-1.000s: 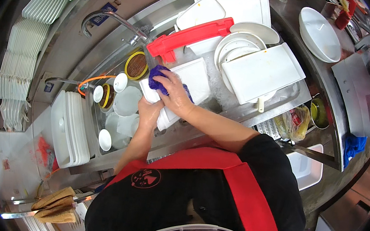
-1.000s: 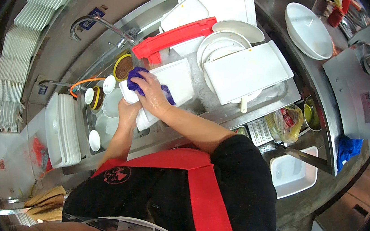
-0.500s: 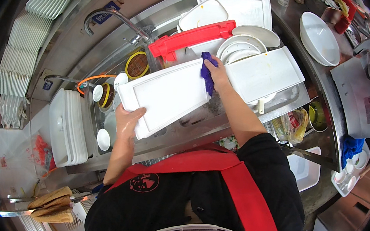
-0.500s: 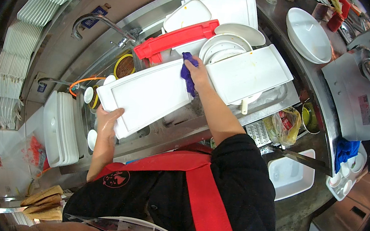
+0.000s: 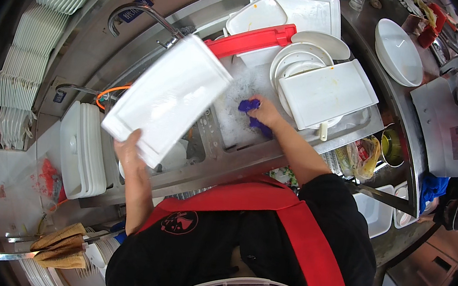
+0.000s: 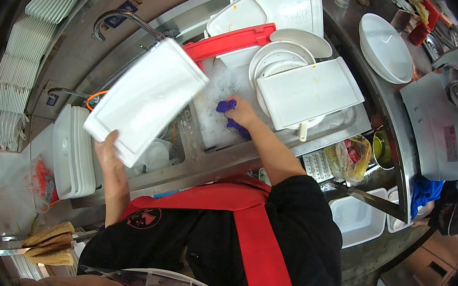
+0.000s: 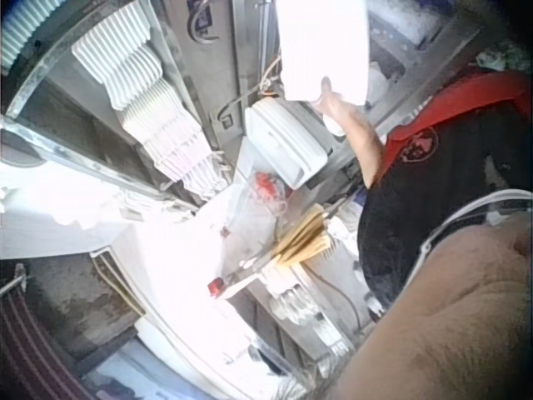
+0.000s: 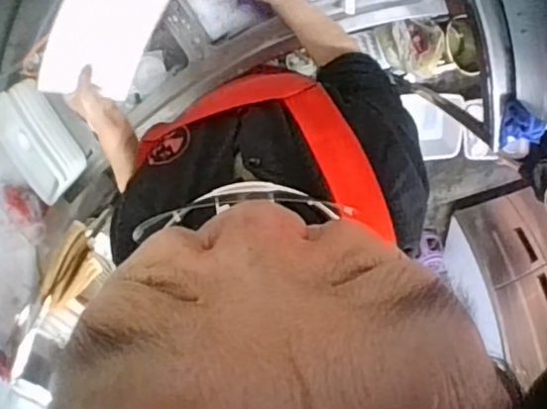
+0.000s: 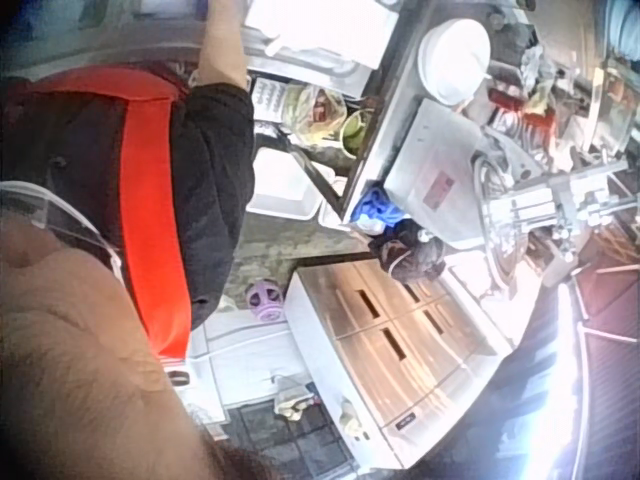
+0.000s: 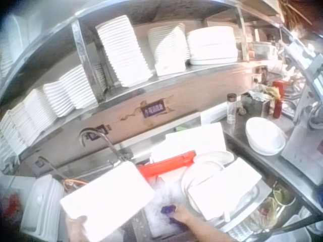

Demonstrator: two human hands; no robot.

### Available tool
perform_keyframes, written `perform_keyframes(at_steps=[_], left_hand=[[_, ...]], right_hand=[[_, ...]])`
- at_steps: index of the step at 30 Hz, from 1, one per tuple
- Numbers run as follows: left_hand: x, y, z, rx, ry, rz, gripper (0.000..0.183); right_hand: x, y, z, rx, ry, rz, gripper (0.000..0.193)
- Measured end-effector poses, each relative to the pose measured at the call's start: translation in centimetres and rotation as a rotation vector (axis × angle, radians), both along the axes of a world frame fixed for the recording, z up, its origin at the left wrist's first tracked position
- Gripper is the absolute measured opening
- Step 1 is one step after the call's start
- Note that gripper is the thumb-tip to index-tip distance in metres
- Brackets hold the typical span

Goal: The person washes multiple kitchen items in a commercial sink using a purple sponge. They scrub yellow-rimmed strainers, white bowls, a rectangular tray, and a red utensil, then place the cleaned items into a white bin.

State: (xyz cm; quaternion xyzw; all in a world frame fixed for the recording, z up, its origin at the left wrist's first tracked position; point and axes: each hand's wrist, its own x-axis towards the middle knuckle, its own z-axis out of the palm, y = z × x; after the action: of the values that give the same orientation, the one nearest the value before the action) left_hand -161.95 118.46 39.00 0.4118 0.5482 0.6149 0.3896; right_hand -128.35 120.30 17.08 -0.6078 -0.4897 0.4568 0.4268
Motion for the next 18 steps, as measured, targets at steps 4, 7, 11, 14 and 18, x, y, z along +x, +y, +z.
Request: perform_keyframes(at_steps=[4,7,11,14,18], left_hand=[[-5.3,-0.6,0.6,0.193,0.465,0.187,0.040],[-10.3,-0.1,-1.1,0.091,1.042,0.259,0.031],[-15.0,2.7,-8.0,0.115,1.358,0.107,0.024],[-17.5,3.3,-12.7,0.215,1.438,-0.026,0.023],[-20.0,3.7,-17.0,0.027,1.691,-0.161,0.035]], right_hand=[[-0.3,-1.0,-1.6,0.074,-0.184,-0.061,0.042],[0.1,-1.3,-2.2,0.192,-0.277,-0.112,0.042],[0.2,-1.5,-2.3,0.172,-0.371,-0.117,0.042],[0.2,-2.1,-2.1,0.153,-0.426,-0.163,0.040],[0.6,-3.3,-1.5,0.076,-0.446,-0.096,0.043]])
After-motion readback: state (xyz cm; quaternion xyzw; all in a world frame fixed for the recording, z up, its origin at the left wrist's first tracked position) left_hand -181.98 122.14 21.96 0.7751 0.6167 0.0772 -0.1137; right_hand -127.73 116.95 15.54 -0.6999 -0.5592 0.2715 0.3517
